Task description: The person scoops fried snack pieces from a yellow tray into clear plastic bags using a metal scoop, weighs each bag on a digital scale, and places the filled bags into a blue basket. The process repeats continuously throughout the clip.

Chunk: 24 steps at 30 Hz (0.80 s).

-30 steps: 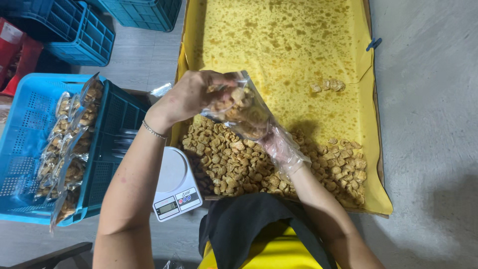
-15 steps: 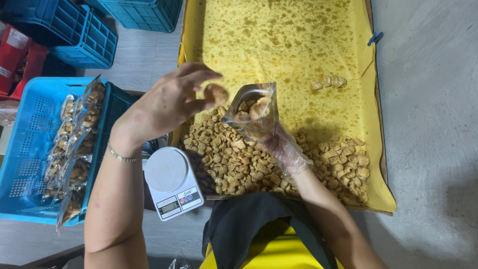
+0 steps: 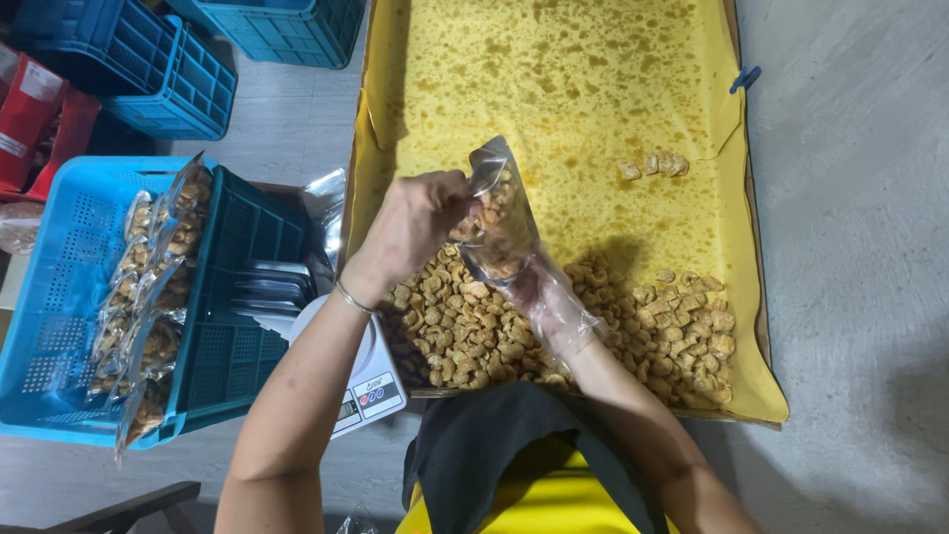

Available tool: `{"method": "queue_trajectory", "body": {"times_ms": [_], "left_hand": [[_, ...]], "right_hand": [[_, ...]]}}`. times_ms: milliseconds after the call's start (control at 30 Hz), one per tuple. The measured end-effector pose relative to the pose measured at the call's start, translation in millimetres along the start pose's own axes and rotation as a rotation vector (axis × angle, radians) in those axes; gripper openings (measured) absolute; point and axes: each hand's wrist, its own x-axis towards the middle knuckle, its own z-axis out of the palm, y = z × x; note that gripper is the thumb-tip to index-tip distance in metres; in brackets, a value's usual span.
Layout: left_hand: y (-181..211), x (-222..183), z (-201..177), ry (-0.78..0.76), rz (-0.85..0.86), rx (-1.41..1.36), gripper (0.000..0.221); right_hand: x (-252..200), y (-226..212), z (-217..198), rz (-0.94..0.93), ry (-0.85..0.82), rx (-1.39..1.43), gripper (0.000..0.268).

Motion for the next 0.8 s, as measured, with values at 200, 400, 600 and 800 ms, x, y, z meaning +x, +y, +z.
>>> {"method": "queue_trajectory", "body": {"times_ms": [200, 400, 600, 800], "left_hand": [[-3, 18, -35, -0.165, -0.134, 0.017, 0.017], [9, 24, -70, -0.3, 0.07, -0.053, 0.025], [10, 27, -67, -0.465, 0.077, 0.083, 0.025], [9, 29, -75, -0.405, 0.044, 0.06, 0.024]], "right_hand": [[12, 3, -13, 0.048, -0.053, 0.082, 0.053], [-2, -2, -10, 0.064, -0.001, 0.063, 0.053], [-9, -8, 4, 0.051, -0.043, -0.021, 0.059], [-5, -2, -15, 0.028, -0.095, -0.002, 0.049]]}}
